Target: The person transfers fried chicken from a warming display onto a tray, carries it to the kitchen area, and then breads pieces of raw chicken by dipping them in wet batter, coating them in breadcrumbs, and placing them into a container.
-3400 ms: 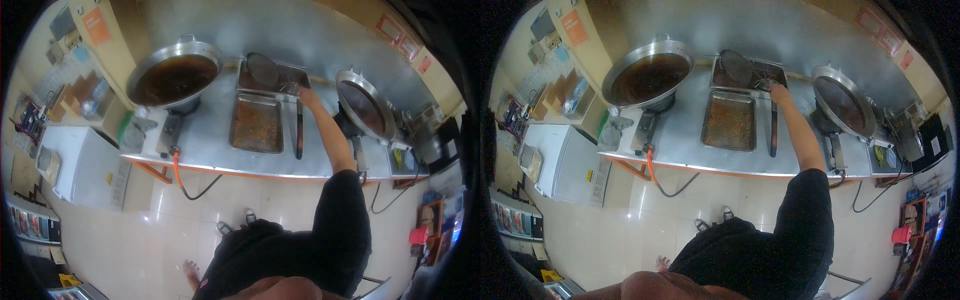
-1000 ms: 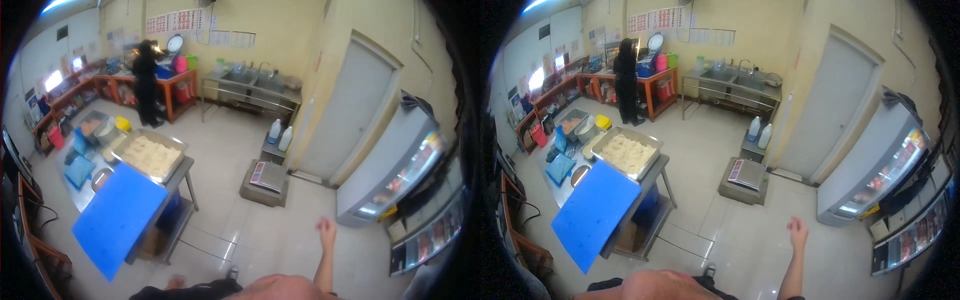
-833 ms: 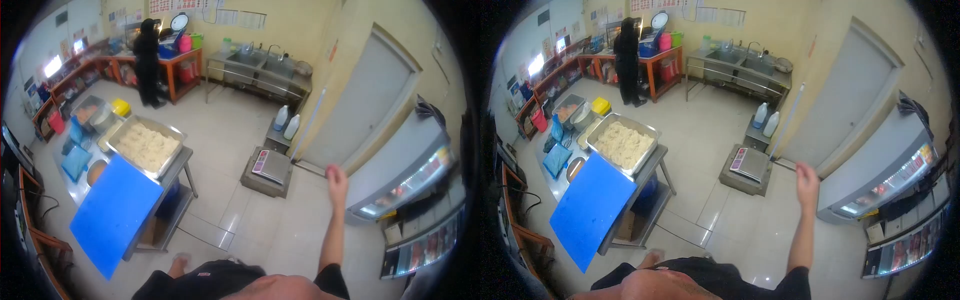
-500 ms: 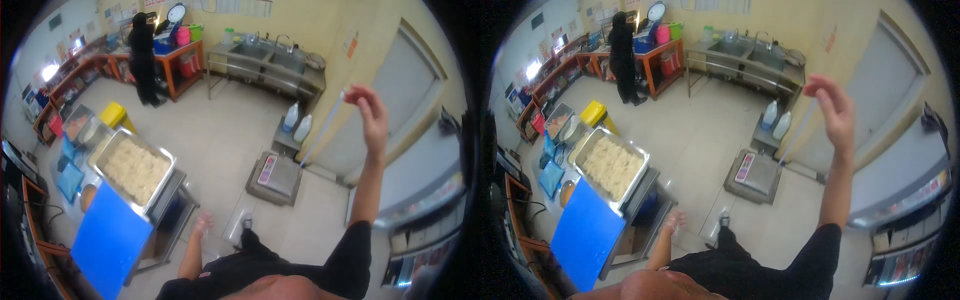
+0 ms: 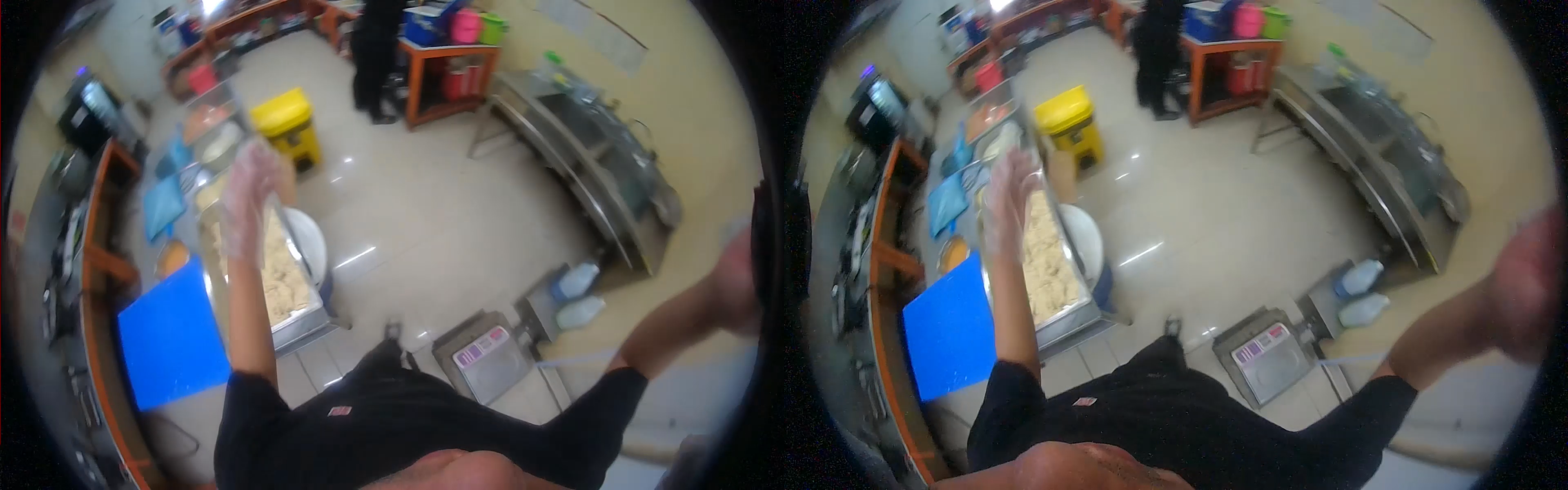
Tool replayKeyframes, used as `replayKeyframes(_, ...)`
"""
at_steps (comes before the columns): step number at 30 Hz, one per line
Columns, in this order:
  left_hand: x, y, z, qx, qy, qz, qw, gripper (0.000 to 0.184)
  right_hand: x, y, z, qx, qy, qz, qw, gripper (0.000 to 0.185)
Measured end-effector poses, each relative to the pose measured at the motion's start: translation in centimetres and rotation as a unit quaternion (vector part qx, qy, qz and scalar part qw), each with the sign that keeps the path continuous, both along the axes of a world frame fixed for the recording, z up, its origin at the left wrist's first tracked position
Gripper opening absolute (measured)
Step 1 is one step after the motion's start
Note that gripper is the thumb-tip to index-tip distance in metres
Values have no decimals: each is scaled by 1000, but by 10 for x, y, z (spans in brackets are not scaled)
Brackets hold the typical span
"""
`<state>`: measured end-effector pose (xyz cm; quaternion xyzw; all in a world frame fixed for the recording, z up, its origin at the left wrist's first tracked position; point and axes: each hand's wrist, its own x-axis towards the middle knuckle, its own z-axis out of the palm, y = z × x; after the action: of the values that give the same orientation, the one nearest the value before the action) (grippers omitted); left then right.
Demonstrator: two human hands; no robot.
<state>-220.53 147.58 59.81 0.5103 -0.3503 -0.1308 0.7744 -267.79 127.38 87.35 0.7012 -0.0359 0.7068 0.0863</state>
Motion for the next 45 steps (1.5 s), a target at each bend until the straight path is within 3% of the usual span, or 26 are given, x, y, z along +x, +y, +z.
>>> replayKeyframes(1,18,-16,14,-74,61,-14,995,50,29,-11,0,-77,29,41,996,47)
replayKeyframes(3,63,-46,10,-127,61,-71,988,52,89,-34,1,-221,111,131,960,58)
replayKeyframes(5,91,-76,8,-160,77,-99,979,51,111,-74,20,-315,205,126,918,55)
replayKeyframes(7,116,-105,-5,-174,117,-85,974,49,132,-122,25,-333,228,110,908,53)
replayKeyframes(16,165,-214,-38,-156,184,23,970,44,210,-323,18,-290,164,128,934,47)
replayKeyframes(21,177,-239,-82,-167,241,148,944,41,252,-452,19,-256,143,167,941,44)
replayKeyframes(26,200,-274,-78,-223,298,246,895,32,286,-566,40,-221,97,200,950,41)
replayKeyframes(29,194,-285,-79,-274,248,271,889,27,300,-621,36,-163,34,208,964,39)
replayKeyframes(36,132,-246,-123,-282,299,333,849,27,424,-631,8,-5,98,324,941,35)
replayKeyframes(45,102,-220,-186,-344,316,402,788,27,578,-591,-39,-14,207,407,889,30)
